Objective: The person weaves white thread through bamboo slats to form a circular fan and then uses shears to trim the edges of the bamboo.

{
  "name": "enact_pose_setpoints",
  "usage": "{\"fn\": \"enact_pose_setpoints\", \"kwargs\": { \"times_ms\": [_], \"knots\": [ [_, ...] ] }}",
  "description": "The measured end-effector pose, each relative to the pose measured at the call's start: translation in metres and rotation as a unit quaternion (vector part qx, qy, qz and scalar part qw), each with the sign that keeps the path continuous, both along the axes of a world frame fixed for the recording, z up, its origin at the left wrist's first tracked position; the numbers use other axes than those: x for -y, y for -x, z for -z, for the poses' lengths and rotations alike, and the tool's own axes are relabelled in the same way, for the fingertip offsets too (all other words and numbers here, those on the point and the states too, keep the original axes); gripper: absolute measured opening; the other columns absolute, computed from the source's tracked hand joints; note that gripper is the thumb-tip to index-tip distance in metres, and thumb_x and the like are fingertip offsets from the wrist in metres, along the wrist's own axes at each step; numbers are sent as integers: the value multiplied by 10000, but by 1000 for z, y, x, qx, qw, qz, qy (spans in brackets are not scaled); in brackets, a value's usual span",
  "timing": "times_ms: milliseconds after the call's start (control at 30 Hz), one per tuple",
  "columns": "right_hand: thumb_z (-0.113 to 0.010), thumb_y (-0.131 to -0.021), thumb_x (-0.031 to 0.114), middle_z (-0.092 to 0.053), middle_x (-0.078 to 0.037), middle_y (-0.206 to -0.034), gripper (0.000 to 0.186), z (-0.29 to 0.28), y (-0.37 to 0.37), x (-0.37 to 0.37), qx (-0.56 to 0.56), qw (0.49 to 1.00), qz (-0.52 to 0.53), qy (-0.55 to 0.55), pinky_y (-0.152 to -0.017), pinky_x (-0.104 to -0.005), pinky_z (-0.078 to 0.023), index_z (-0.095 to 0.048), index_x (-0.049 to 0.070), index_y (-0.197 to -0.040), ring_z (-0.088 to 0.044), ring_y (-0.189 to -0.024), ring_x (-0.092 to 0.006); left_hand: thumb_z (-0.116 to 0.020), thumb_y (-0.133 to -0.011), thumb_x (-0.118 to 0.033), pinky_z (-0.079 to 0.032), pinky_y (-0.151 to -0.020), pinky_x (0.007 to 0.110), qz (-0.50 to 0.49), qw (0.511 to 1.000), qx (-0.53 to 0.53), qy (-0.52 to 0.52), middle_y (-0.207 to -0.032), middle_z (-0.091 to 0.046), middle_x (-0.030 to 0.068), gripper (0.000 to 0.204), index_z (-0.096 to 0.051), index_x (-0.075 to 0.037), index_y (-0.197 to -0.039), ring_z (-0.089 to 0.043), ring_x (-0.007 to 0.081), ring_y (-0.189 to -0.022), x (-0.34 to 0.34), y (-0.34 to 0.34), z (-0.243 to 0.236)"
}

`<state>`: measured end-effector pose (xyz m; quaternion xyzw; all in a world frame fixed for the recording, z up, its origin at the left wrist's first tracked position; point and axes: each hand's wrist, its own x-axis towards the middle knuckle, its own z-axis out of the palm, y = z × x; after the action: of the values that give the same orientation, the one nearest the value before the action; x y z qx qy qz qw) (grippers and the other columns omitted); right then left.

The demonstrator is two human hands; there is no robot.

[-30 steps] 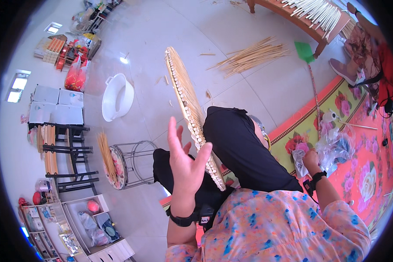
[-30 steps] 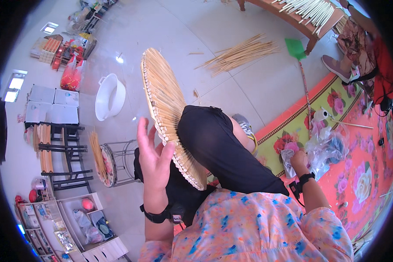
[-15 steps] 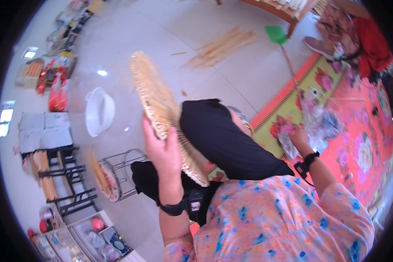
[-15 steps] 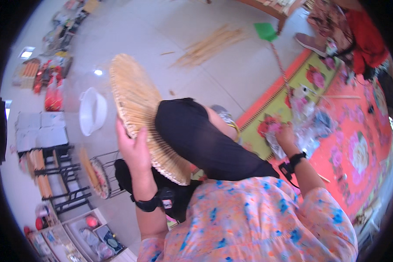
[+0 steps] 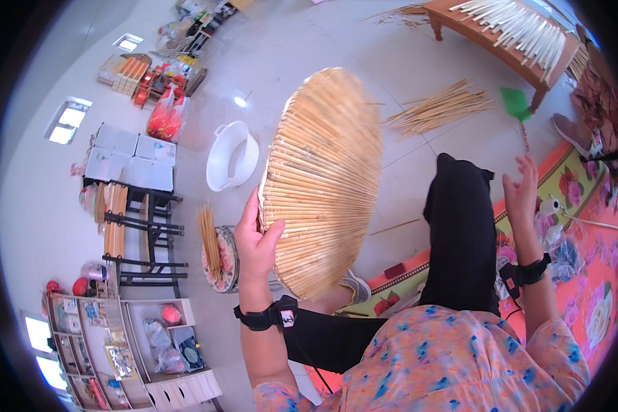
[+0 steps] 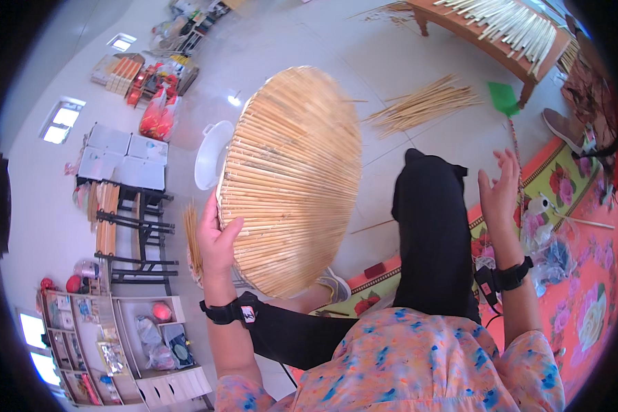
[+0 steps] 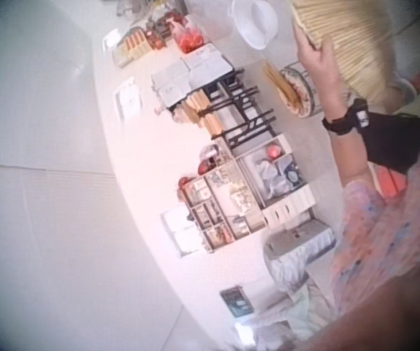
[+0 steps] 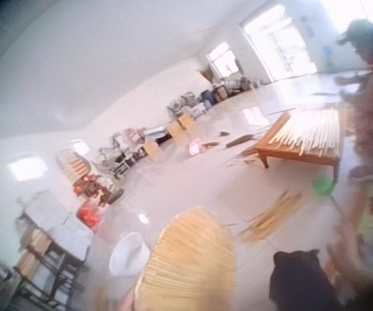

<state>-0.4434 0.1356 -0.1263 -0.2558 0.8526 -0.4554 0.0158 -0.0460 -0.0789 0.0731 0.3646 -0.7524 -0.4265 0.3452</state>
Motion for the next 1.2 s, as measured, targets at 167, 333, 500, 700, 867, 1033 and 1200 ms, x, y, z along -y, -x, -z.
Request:
{"fn": "enact_pose_setpoints", "kwargs": {
  "times_ms": [167,333,500,700,867,1033,1200],
  "knots": [
    [-782,-724,66,-436,-117,-1459,657,-125,-49,58,-127,960,-186,164,-1009,-409,-450,-496,84,-1316,-459,-1303,-318,-611,-816,79,-485,-946,306,40,989,109,93,-1200,-655,153,582,-469,40,-1379,-642,189,-1082,-10,-18,-47],
    [-892,-564,248,-565,-122,-1311,784,-187,-119,99,-357,860,-331,150,-1061,-466,-389,-562,77,-1255,-466,-1290,-355,-641,-802,39,-522,-854,354,129,912,301,246,-1157,-649,178,547,-537,-55,-1331,-652,344,-1000,-19,-12,-67],
    [-848,-678,237,-663,-122,-930,452,-178,-139,135,-178,845,-489,120,-781,-389,-504,-649,45,-1035,-635,-887,-320,-632,-791,51,-530,-824,369,123,906,303,269,-1133,-659,166,524,-572,-76,-1296,-656,340,-954,-19,-9,-62],
    [-773,-772,318,-671,-126,-789,307,-162,-158,155,-85,861,-483,136,-658,-408,-513,-679,41,-865,-650,-727,-329,-637,-781,66,-521,-869,361,112,932,280,199,-1143,-667,172,512,-586,-47,-1277,-661,330,-983,7,-23,-47],
    [-771,-773,341,-677,-119,-796,319,-143,-160,174,-85,878,-456,117,-654,-408,-513,-684,48,-863,-652,-728,-321,-627,-783,82,-502,-921,342,93,949,268,134,-1164,-669,177,499,-585,-22,-1269,-664,317,-1021,24,-14,-27],
    [-771,-772,348,-685,-124,-799,334,-146,-154,189,-68,878,-469,71,-663,-399,-525,-687,40,-870,-665,-736,-313,-696,-840,-75,-511,-886,334,20,975,193,113,-1100,-686,187,375,-628,-36,-1207,-672,318,-988,27,1,-13],
    [-763,-779,362,-691,-124,-812,360,-158,-151,193,-74,845,-527,57,-685,-396,-530,-681,60,-957,-672,-764,-307,-734,-847,-281,-516,-720,346,-54,958,228,164,-915,-701,132,320,-670,-50,-1058,-673,297,-802,23,13,2]
  ]
}}
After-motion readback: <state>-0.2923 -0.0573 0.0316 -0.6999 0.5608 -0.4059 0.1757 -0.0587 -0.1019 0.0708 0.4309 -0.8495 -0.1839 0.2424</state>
